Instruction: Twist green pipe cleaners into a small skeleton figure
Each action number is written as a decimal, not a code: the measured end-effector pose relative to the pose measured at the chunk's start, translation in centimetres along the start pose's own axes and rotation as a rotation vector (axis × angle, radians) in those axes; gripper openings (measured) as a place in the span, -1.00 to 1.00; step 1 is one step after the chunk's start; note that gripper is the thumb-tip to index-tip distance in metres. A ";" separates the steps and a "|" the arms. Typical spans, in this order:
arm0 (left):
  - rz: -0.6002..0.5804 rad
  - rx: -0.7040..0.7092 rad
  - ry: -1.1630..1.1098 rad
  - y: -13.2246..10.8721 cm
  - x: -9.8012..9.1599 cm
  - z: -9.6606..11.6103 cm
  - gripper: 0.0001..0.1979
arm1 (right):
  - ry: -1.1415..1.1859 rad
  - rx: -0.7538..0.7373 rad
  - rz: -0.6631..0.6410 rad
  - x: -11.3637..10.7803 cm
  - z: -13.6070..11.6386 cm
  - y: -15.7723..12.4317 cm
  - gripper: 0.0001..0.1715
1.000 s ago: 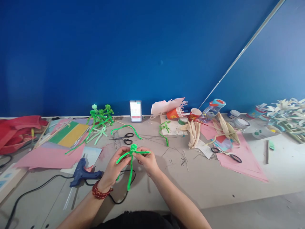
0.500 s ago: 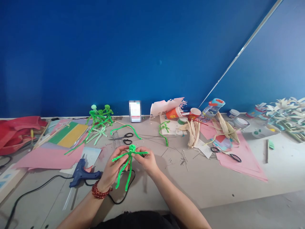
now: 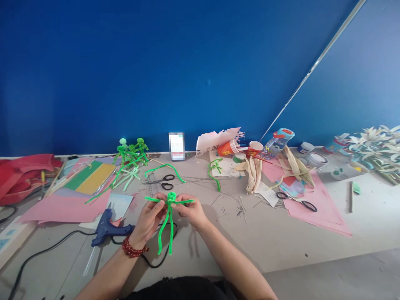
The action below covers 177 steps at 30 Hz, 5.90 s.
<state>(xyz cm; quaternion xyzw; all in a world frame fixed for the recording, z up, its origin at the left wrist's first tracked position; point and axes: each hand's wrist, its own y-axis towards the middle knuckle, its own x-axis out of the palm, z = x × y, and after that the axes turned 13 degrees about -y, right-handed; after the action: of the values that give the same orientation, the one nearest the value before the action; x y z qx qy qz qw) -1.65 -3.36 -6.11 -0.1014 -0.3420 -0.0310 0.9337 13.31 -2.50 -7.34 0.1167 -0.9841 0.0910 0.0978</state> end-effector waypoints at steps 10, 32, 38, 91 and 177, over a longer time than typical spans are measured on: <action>0.026 -0.014 0.076 0.6 -0.4 -0.3 -0.78 | -0.288 -0.177 0.015 -1.3 0.2 0.5 -0.64; -0.032 -0.186 -0.084 0.6 0.0 0.0 -0.79 | -0.490 -0.487 0.060 -2.0 -1.2 0.5 -0.76; 0.064 -0.051 -0.151 0.5 0.6 -0.4 -0.76 | -0.743 -0.619 0.464 -0.1 -0.6 -0.5 -0.85; -0.159 0.096 0.574 -1.0 1.4 3.1 -0.86 | -0.154 -0.139 -0.074 0.1 -2.3 -1.1 -0.70; -0.106 -0.221 -0.146 0.7 -1.3 0.5 -0.75 | -0.146 -0.264 0.186 0.8 -1.1 -1.8 -0.79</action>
<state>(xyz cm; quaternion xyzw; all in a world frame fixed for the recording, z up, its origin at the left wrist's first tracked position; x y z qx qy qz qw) -2.87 -2.55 -6.65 -0.1874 -0.4083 -0.1105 0.8866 13.14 -4.15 -5.83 0.0177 -0.9986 -0.0391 0.0315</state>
